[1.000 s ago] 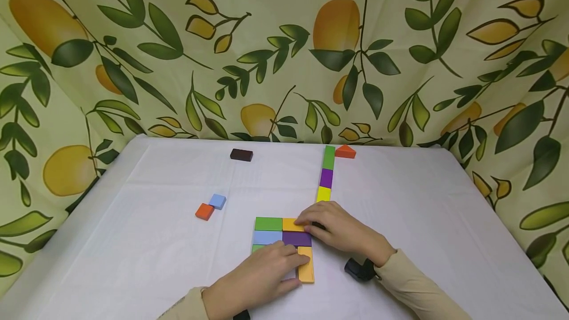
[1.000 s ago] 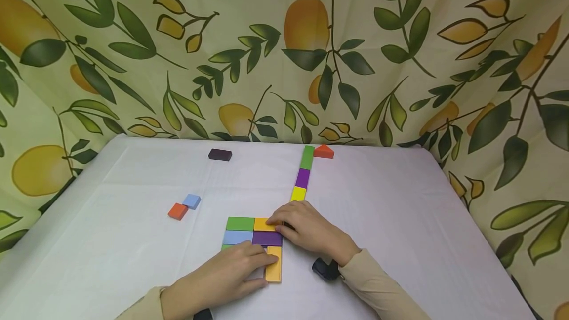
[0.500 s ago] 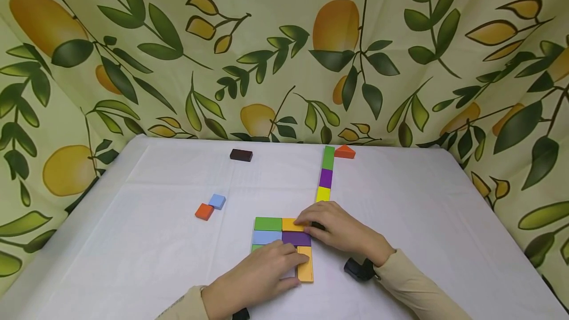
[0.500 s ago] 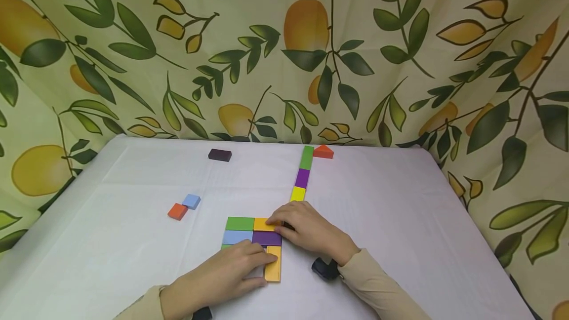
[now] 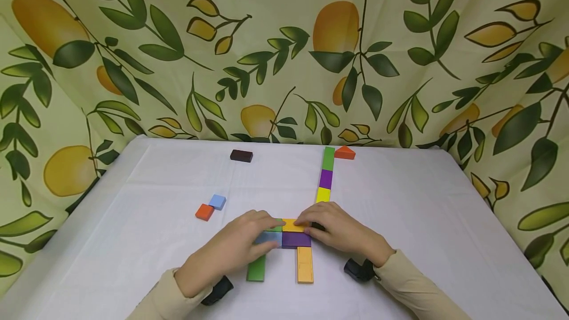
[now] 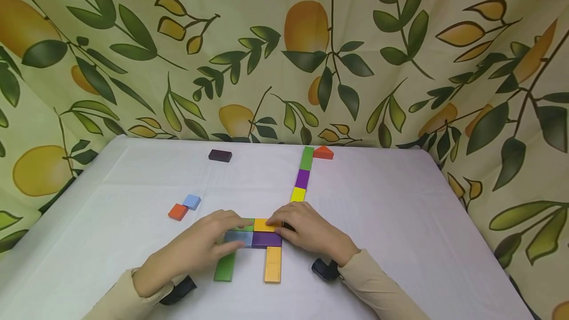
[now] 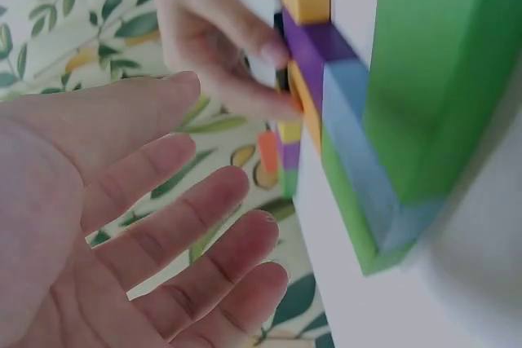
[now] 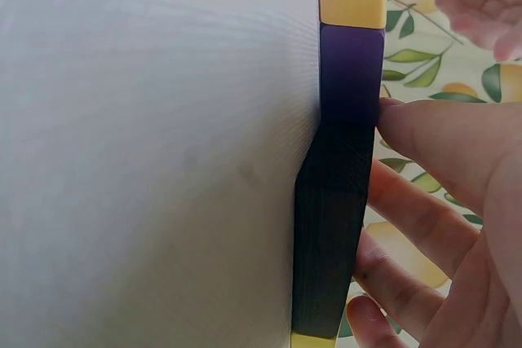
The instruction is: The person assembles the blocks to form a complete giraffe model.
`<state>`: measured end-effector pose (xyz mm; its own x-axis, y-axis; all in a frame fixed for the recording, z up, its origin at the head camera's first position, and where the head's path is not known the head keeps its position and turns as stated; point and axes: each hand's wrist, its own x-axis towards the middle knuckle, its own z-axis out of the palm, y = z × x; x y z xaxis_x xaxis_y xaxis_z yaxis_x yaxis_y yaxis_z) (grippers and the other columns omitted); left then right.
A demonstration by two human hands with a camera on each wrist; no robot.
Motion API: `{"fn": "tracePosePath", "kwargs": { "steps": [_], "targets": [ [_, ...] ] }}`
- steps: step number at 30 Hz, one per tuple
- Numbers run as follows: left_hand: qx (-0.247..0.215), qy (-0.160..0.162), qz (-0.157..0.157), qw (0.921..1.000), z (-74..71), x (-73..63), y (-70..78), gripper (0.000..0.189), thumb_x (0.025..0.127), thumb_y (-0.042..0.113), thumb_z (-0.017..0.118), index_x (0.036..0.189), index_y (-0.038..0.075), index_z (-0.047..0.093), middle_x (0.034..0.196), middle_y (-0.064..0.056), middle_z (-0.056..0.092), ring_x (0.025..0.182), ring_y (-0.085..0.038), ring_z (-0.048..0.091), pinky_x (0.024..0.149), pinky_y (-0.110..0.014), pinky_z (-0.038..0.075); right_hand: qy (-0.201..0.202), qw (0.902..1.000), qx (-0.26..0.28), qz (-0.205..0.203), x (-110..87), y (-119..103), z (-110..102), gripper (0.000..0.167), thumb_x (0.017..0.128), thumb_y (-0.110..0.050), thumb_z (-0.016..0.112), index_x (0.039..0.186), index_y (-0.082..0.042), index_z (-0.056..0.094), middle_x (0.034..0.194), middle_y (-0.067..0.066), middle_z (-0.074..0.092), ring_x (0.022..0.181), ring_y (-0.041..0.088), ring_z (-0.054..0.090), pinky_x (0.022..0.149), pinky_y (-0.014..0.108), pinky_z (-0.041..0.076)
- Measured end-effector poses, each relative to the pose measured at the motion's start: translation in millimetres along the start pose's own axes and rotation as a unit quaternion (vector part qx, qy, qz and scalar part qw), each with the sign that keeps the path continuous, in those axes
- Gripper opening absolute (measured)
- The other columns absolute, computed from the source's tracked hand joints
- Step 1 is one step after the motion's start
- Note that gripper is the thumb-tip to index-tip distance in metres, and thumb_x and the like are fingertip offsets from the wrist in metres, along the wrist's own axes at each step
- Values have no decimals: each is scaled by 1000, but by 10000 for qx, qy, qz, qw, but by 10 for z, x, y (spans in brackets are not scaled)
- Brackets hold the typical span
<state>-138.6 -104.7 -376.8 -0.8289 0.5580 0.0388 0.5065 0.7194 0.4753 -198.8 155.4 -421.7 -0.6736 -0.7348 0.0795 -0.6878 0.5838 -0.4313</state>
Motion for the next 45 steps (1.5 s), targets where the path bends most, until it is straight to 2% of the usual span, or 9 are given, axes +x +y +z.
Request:
{"fn": "tracePosePath", "kwargs": {
  "steps": [3, 7, 12, 17, 20, 29, 37, 45],
  "targets": [
    [-29, 109, -145, 9998, -36, 3, -64, 37, 93, 26, 70, 129, 17, 66, 116, 3, 67, 109, -13, 59, 95, -37, 53, -7, 10000, 3, -10, 1, 5, 5, 24, 98, -23, 63, 120, -27, 70, 120, -15, 68, 119, 10, 59, 103, 44, 42],
    [-10, 262, -149, 9995, -39, 15, -142, 36, 93, 25, 71, 127, 17, 66, 114, 3, 68, 107, -14, 60, 93, -38, 52, -1, 10000, 8, -15, -5, 4, 5, 24, 98, -23, 63, 121, -26, 70, 120, -15, 68, 119, 10, 59, 103, 44, 43],
    [23, 438, -405, 9982, -62, 32, -247, 37, 91, 25, 72, 126, 16, 67, 115, 1, 69, 111, -18, 60, 95, -42, 51, 9, 10000, 4, -2, -8, 3, 12, 24, 98, -23, 63, 120, -27, 70, 120, -16, 68, 118, 9, 59, 102, 44, 43],
    [310, 798, -516, 9950, -115, 29, -418, 36, 89, 19, 73, 124, 14, 68, 116, -2, 69, 113, -25, 61, 98, -46, 49, -34, 9999, 64, 107, -7, -4, 13, 22, 98, -24, 63, 118, -29, 70, 119, -18, 67, 118, 8, 58, 101, 43, 42],
    [487, 908, -593, 9929, -135, 27, -534, 35, 89, 18, 74, 123, 12, 68, 114, -4, 69, 113, -28, 62, 99, -48, 49, -52, 9999, 75, 139, -8, -6, 15, 22, 98, -25, 63, 118, -29, 70, 119, -18, 67, 118, 8, 58, 101, 43, 42],
    [703, 830, -978, 9892, -200, 5, -762, 41, 86, 18, 76, 125, 9, 67, 115, -9, 67, 111, -33, 58, 96, -51, 45, -44, 9999, 64, 124, -8, -8, 11, 23, 98, -24, 63, 119, -29, 70, 119, -18, 67, 118, 8, 58, 101, 43, 42],
    [644, 656, -1329, 9869, -261, -31, -866, 43, 85, 6, 74, 126, 6, 65, 117, -13, 63, 111, -34, 56, 96, -50, 47, -27, 9999, 84, 98, 0, -2, 16, 23, 98, -24, 63, 119, -29, 70, 119, -18, 67, 117, 8, 59, 100, 42, 43],
    [504, 786, -1389, 9859, -269, -27, -953, 42, 85, 2, 72, 126, 3, 65, 121, -17, 60, 112, -37, 54, 94, -50, 48, -27, 9999, 50, 99, 1, 0, 18, 23, 98, -23, 63, 119, -28, 70, 119, -18, 67, 117, 8, 59, 101, 42, 42]
  ]
}}
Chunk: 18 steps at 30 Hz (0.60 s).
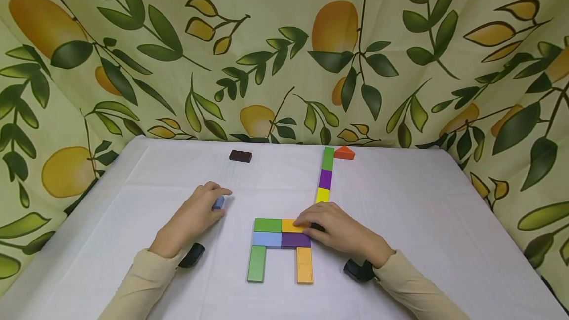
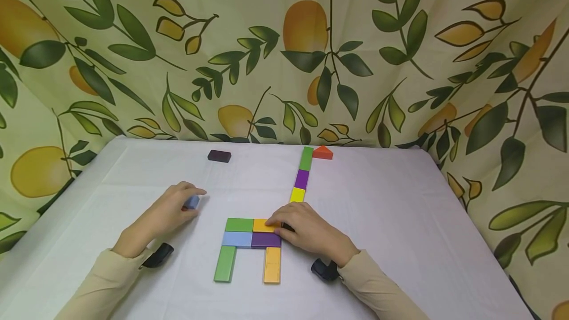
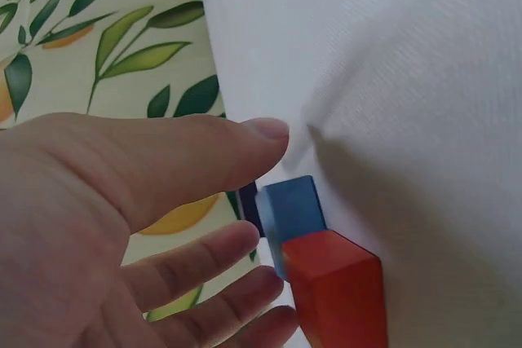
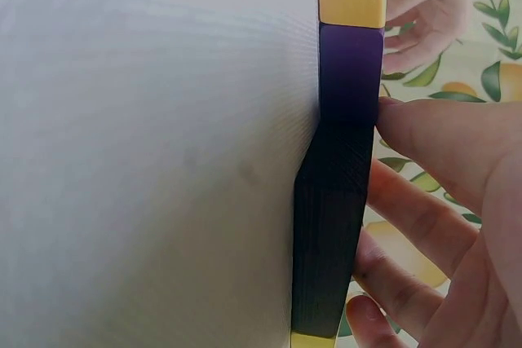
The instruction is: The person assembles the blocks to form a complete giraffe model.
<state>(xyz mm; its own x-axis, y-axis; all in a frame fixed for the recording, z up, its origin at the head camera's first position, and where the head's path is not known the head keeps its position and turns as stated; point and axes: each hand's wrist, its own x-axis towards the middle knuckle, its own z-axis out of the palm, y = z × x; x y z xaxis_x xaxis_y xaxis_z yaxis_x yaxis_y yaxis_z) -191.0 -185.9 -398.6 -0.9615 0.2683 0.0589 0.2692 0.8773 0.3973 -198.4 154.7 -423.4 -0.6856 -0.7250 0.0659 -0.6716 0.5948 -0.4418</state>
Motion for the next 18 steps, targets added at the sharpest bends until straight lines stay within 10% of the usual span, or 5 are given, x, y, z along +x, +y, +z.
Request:
{"fn": "tracePosePath", "kwargs": {
  "steps": [18],
  "targets": [
    [-211, -204, 670, 9973, 23, 66, 38, 33, 82, 0, 75, 115, -1, 71, 111, -13, 70, 101, -28, 65, 90, -46, 53, 12, 10000, -29, 8, -13, -10, -3, 23, 98, -24, 63, 119, -29, 70, 119, -18, 67, 118, 8, 58, 101, 42, 42]
  ]
}}
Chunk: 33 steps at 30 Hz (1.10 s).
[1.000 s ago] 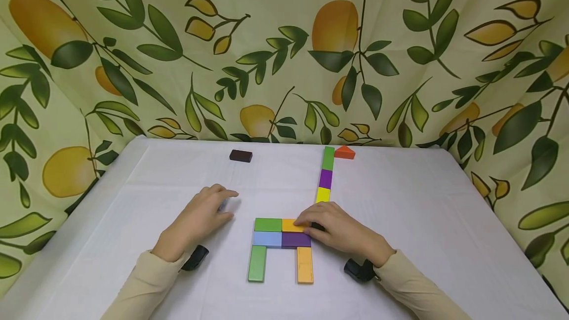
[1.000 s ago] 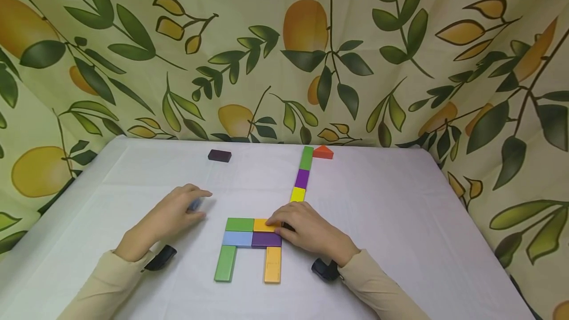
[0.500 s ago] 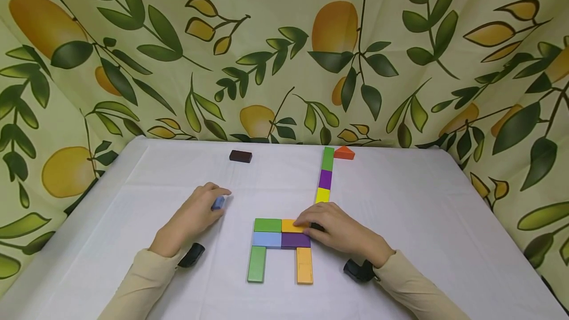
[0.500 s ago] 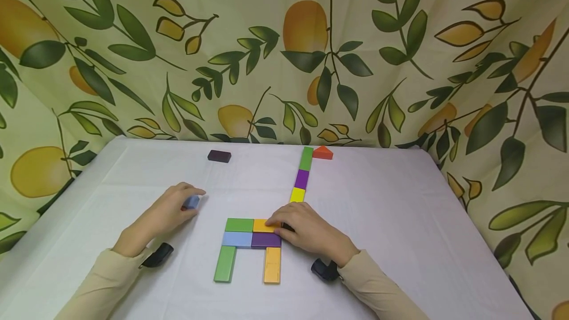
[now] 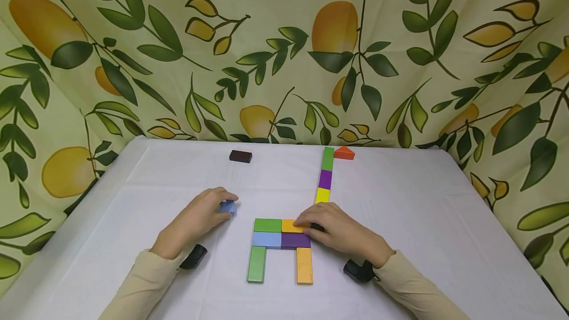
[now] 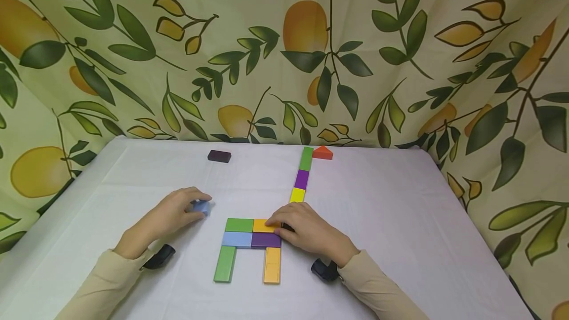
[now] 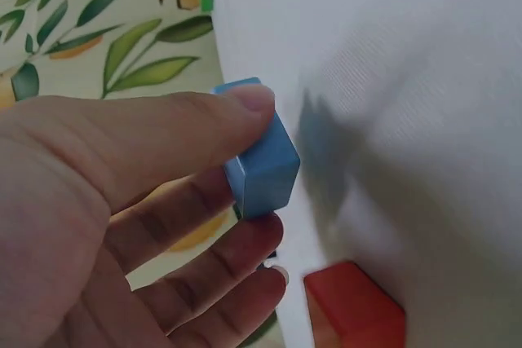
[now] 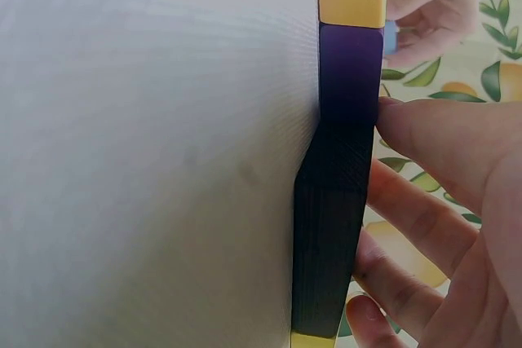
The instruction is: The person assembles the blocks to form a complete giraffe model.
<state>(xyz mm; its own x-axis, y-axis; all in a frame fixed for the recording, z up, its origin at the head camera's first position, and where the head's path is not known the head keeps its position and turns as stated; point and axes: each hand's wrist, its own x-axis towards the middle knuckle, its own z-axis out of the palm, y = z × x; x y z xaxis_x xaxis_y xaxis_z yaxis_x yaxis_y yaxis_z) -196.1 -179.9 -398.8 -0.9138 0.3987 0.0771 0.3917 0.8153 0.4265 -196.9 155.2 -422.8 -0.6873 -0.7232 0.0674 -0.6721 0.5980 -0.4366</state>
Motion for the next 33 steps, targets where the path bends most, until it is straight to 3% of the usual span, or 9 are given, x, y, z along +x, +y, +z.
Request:
{"fn": "tracePosePath", "kwargs": {
  "steps": [7, 13, 20, 28, 33],
  "targets": [
    [-77, 24, -16, 10000, -23, -44, 208, 29, 84, 5, 76, 113, 7, 73, 109, -2, 71, 96, -17, 65, 87, -39, 54, -22, 10000, -18, 5, 0, -2, 2, 23, 98, -24, 63, 119, -28, 70, 119, -17, 67, 118, 9, 58, 102, 43, 42],
    [-139, 60, 399, 9991, -7, -76, 350, 20, 84, 5, 77, 103, 10, 74, 102, 2, 70, 86, -11, 59, 78, -30, 53, -16, 10000, -26, 9, -8, -2, -6, 23, 98, -24, 63, 119, -28, 70, 120, -17, 67, 118, 8, 58, 102, 43, 42],
    [-392, -409, 559, 9968, 12, -95, 530, 19, 84, 4, 75, 102, 10, 73, 101, 2, 68, 85, -10, 56, 77, -27, 51, -37, 10000, 38, 33, 3, -2, -6, 23, 99, -25, 62, 120, -29, 70, 120, -18, 67, 118, 8, 58, 101, 43, 42],
    [-430, -789, 751, 9931, 72, -143, 728, 26, 83, -4, 72, 107, 6, 70, 107, -2, 68, 98, -16, 62, 89, -37, 54, -26, 10000, 59, -8, 13, 8, -5, 23, 98, -24, 63, 120, -28, 70, 120, -17, 67, 118, 8, 59, 102, 43, 43],
    [-497, -996, 850, 9901, 107, -192, 834, 29, 83, -6, 71, 109, 8, 69, 109, -1, 67, 99, -14, 60, 88, -33, 54, -33, 10000, 51, 2, 10, 9, -7, 23, 98, -24, 63, 120, -28, 71, 120, -17, 67, 118, 8, 59, 102, 43, 42]
  ]
}}
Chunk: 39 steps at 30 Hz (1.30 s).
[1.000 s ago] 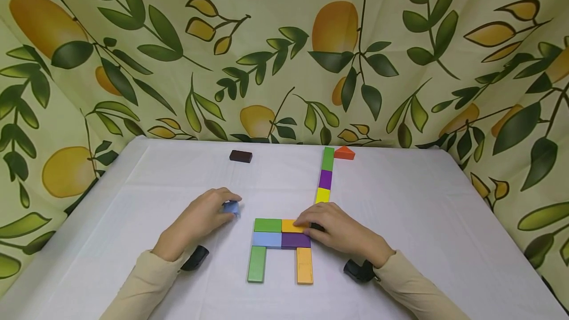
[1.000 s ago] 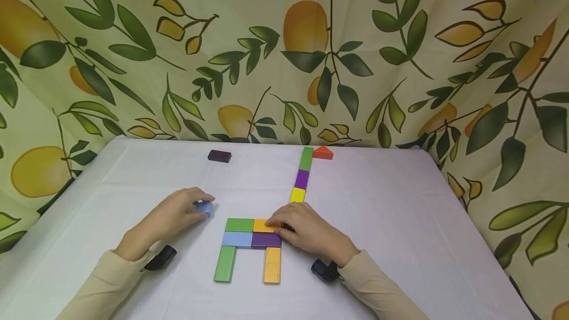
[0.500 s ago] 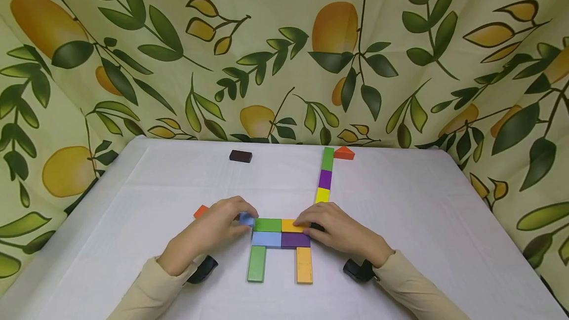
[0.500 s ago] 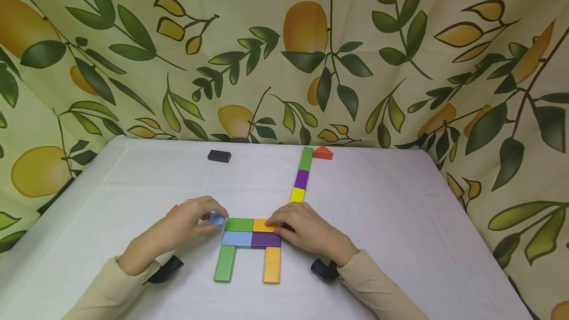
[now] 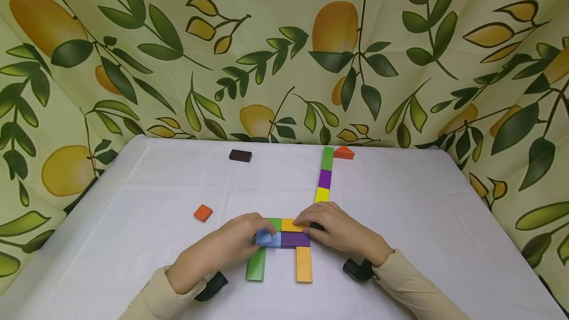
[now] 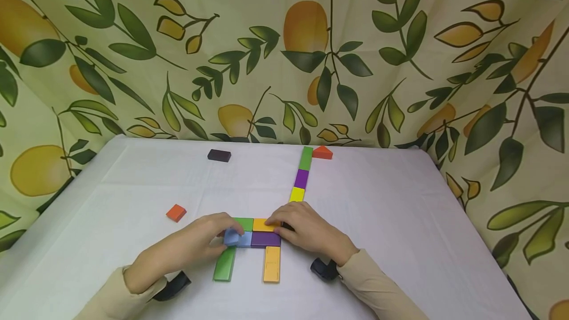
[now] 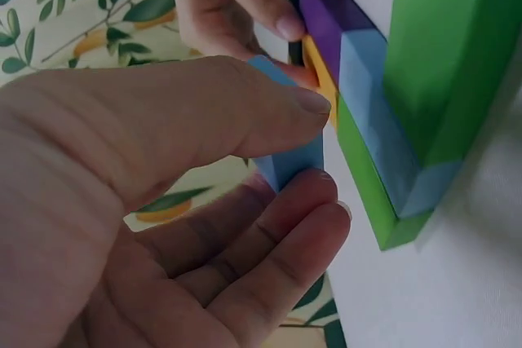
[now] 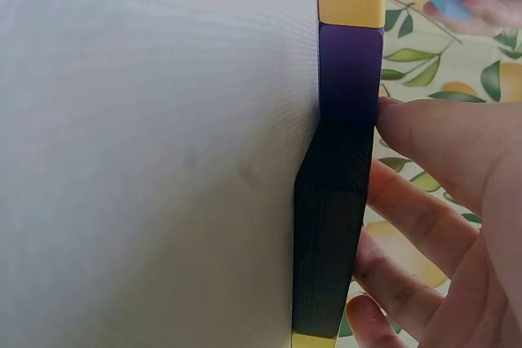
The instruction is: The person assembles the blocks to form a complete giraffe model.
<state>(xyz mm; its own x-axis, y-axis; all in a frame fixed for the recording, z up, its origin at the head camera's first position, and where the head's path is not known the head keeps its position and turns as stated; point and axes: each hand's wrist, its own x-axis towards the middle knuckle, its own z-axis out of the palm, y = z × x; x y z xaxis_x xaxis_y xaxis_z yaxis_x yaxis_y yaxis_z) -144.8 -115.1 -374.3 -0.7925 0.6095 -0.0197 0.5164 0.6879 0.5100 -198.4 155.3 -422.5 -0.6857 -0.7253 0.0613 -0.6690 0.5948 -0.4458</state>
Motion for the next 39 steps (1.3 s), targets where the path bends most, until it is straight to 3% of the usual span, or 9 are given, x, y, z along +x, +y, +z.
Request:
{"fn": "tracePosePath", "kwargs": {
  "steps": [6, 13, 20, 29, 33, 39],
  "targets": [
    [-10, -169, 70, 9998, 44, -44, 135, 32, 84, -3, 73, 112, 12, 67, 115, 1, 64, 104, -13, 59, 90, -30, 54, 3, 10000, 12, 24, -4, -1, 2, 23, 98, -24, 62, 119, -28, 71, 120, -17, 67, 118, 8, 58, 102, 44, 42],
    [325, -288, 565, 9975, 128, -95, 295, 29, 85, 5, 76, 111, 16, 67, 107, 6, 65, 95, -3, 58, 83, -19, 51, 8, 10000, 37, 38, -3, -10, -2, 22, 98, -25, 63, 119, -28, 71, 119, -17, 67, 118, 9, 59, 103, 44, 42],
    [558, -678, 719, 9935, 235, -117, 429, 29, 84, 18, 79, 111, 19, 70, 105, 13, 68, 91, 4, 56, 82, -15, 50, 41, 10000, -18, 11, -2, -8, -1, 22, 98, -25, 63, 119, -28, 71, 119, -18, 67, 118, 8, 59, 103, 43, 42],
    [875, -935, 898, 9877, 409, -111, 518, 27, 84, 31, 79, 107, 20, 70, 88, 17, 63, 75, 6, 49, 71, -12, 44, 75, 9999, -69, -61, -2, -3, -4, 23, 98, -24, 63, 119, -28, 71, 119, -17, 68, 117, 8, 59, 102, 43, 42],
    [1081, -1016, 1214, 9814, 529, -106, 533, 22, 84, 31, 78, 99, 18, 69, 78, 16, 59, 67, 5, 44, 63, -8, 38, 87, 9999, -73, -60, -2, -3, -4, 23, 97, -24, 64, 119, -28, 71, 118, -17, 68, 117, 8, 59, 102, 42, 42],
    [1366, -1178, 1496, 9721, 652, -122, 511, 25, 84, 32, 77, 103, 18, 67, 88, 14, 65, 70, 7, 48, 64, -7, 39, 48, 10000, -55, -9, -5, -12, -3, 23, 98, -24, 63, 119, -29, 71, 119, -18, 68, 117, 7, 59, 102, 42, 42]
  ]
}}
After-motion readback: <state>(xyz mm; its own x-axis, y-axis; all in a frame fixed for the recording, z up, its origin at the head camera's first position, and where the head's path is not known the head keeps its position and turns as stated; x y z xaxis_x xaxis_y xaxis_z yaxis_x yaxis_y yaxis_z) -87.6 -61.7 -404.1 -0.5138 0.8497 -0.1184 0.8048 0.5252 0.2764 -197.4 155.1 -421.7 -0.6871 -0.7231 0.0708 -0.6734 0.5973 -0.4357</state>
